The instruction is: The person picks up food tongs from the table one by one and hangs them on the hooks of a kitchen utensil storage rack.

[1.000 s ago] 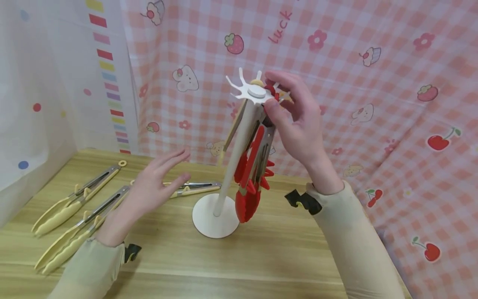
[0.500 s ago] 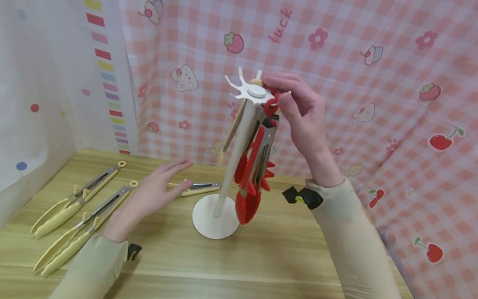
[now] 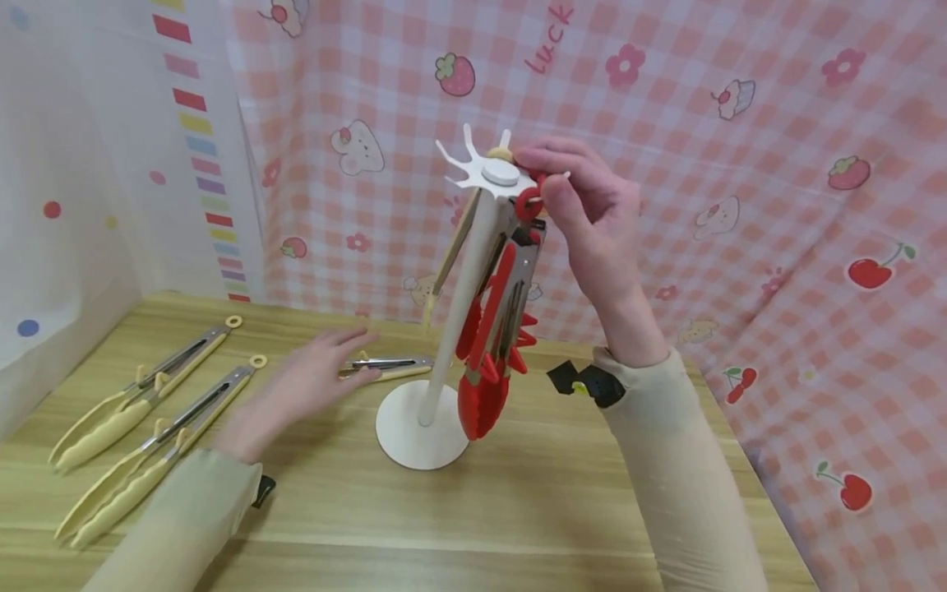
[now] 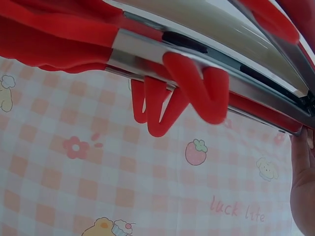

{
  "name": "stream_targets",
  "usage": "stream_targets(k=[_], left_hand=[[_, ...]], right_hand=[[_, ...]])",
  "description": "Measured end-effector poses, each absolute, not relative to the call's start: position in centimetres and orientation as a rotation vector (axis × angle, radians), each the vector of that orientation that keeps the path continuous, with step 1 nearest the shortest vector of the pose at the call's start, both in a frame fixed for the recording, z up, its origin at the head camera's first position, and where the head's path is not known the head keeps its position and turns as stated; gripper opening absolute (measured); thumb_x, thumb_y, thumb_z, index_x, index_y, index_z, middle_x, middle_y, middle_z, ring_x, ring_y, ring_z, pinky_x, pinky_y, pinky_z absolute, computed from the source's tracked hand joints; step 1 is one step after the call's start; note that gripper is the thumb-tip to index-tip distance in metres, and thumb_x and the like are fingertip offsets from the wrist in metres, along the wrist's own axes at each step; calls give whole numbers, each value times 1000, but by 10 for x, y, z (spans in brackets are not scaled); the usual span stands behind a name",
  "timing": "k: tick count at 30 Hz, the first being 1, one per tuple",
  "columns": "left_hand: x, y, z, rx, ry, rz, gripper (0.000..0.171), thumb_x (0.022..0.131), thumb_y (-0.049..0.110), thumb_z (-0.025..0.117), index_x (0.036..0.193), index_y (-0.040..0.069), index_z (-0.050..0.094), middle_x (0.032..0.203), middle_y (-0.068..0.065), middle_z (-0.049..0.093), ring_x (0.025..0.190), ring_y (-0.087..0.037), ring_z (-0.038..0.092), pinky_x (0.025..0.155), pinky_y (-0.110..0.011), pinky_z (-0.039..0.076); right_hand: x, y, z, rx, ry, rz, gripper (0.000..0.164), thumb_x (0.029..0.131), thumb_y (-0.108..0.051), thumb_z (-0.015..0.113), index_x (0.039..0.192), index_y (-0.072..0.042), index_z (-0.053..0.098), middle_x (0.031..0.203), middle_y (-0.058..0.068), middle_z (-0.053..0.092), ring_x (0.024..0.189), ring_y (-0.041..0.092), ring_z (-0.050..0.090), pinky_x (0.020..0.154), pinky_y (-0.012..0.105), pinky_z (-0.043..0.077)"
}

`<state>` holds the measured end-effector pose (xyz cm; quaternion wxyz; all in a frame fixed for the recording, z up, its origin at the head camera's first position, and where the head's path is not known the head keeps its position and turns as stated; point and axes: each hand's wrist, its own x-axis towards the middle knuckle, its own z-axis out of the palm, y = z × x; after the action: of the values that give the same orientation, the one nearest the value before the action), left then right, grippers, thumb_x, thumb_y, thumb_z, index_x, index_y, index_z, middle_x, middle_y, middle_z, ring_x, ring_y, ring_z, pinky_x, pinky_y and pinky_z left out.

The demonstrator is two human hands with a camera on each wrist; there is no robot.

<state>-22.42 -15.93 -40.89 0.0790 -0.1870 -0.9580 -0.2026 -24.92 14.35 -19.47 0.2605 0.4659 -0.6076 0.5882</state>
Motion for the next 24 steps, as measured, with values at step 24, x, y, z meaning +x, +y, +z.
stream_targets(k=[24], left_hand=[[-245,-154,-439,-557,-2985,-481,54,99,35,72,144,8,62,145,-23,65,132,-48,62,108,-73,47]], right_hand=[[-249,142,-197,1256,-1619,1607,73,93,-59,73,117,9,74,117,-6,75,107,12,70,93,22,58]])
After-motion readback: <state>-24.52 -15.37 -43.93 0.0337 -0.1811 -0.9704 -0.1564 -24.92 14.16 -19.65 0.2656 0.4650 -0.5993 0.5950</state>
